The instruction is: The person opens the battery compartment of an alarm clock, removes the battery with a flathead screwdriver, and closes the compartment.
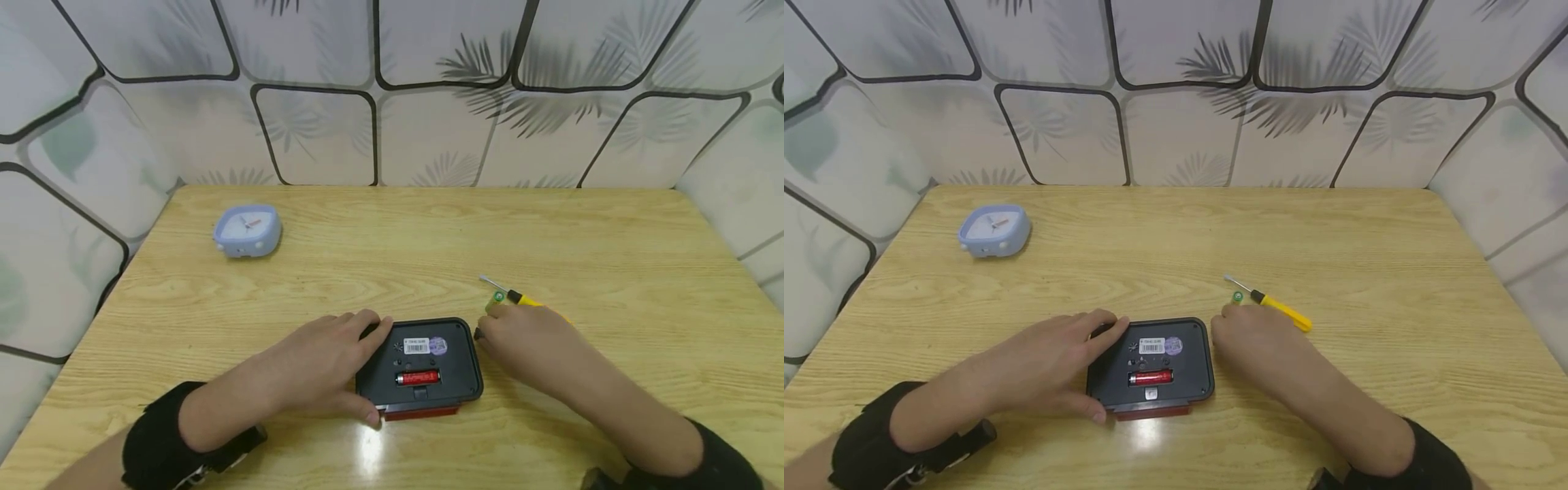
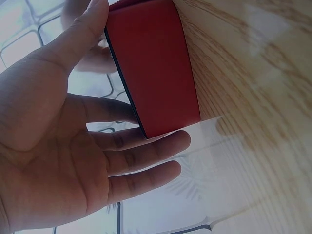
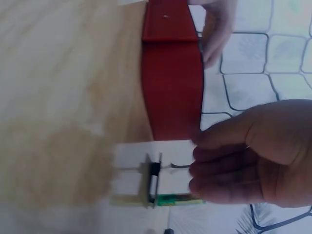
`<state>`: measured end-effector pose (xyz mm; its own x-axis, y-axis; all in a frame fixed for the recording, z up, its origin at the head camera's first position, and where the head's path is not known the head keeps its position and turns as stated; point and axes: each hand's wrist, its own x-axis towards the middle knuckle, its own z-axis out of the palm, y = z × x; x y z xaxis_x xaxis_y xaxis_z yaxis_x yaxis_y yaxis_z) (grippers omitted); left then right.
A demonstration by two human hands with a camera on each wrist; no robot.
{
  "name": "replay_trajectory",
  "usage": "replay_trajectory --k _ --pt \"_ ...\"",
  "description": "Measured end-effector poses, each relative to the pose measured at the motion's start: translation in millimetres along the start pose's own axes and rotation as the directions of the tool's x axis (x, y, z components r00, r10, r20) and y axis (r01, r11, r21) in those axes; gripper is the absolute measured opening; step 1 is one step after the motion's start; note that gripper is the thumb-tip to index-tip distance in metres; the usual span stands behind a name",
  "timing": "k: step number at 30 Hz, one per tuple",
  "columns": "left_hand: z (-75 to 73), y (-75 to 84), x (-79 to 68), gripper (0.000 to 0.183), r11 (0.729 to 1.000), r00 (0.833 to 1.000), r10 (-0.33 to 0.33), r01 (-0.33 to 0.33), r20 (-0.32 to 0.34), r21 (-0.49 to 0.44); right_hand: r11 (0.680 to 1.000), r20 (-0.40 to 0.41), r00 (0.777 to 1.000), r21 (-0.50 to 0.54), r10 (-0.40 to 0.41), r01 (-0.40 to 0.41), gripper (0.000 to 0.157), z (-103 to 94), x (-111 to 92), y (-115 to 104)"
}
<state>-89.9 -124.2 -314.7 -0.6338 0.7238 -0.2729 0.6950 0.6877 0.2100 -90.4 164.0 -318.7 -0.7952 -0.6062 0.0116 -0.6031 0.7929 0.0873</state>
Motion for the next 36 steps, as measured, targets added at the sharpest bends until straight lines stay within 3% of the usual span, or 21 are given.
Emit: replay_trajectory --k 2,5,8,11,14,17,20,23,28,36 --pt "0.2 0.0 0.2 0.118 1.000 1.000 -0.001 0.001 0.000 0.003 1.000 -0.139 0.990 0.021 -0.020 0.024 0.023 -4.6 -2 6" --pt "0.2 0.0 0.2 0.119 1.000 1.000 -0.005 0.005 0.004 -0.002 0.998 -0.319 0.948 0.043 -0.022 0.038 0.017 -10.4 -2 20" --pt "0.4 -0.6 0.2 0.119 1.000 1.000 -0.006 0.006 0.007 -0.008 0.998 -0.365 0.930 0.056 0.049 -0.031 0.008 -13.3 -2 36" --pt "0.9 -1.4 -0.1 0.119 1.000 1.000 -0.005 0.005 0.007 -0.009 0.987 -0.255 0.954 0.081 0.158 -0.142 0.016 -14.4 -3 48" --pt "1.6 -1.9 -0.2 0.119 1.000 1.000 -0.004 0.004 0.004 -0.005 0.966 -0.043 0.970 0.103 0.241 -0.235 0.030 -13.0 -4 57" --pt "2.2 -2.1 -0.1 0.119 1.000 1.000 0.003 -0.003 -0.003 -0.001 0.945 0.178 0.944 0.126 0.279 -0.303 0.041 -8.0 -3 65" --pt "2.4 -1.9 -0.1 0.119 1.000 1.000 0.008 -0.008 -0.006 0.003 0.930 0.306 0.908 0.139 0.287 -0.341 0.043 -0.9 -2 70" --pt "2.1 -1.6 -0.5 0.118 1.000 1.000 0.011 -0.011 -0.005 -0.001 0.931 0.340 0.900 0.143 0.272 -0.335 0.034 5.0 0 74" --pt "0.3 -1.3 -0.1 0.117 1.000 1.000 0.016 -0.016 -0.007 -0.004 0.933 0.341 0.908 0.174 0.243 -0.315 0.012 13.1 2 78" --pt "-1.4 -0.9 0.7 0.118 1.000 1.000 0.004 -0.004 -0.007 -0.014 0.945 0.264 0.929 0.132 0.258 -0.300 0.008 11.5 4 76"
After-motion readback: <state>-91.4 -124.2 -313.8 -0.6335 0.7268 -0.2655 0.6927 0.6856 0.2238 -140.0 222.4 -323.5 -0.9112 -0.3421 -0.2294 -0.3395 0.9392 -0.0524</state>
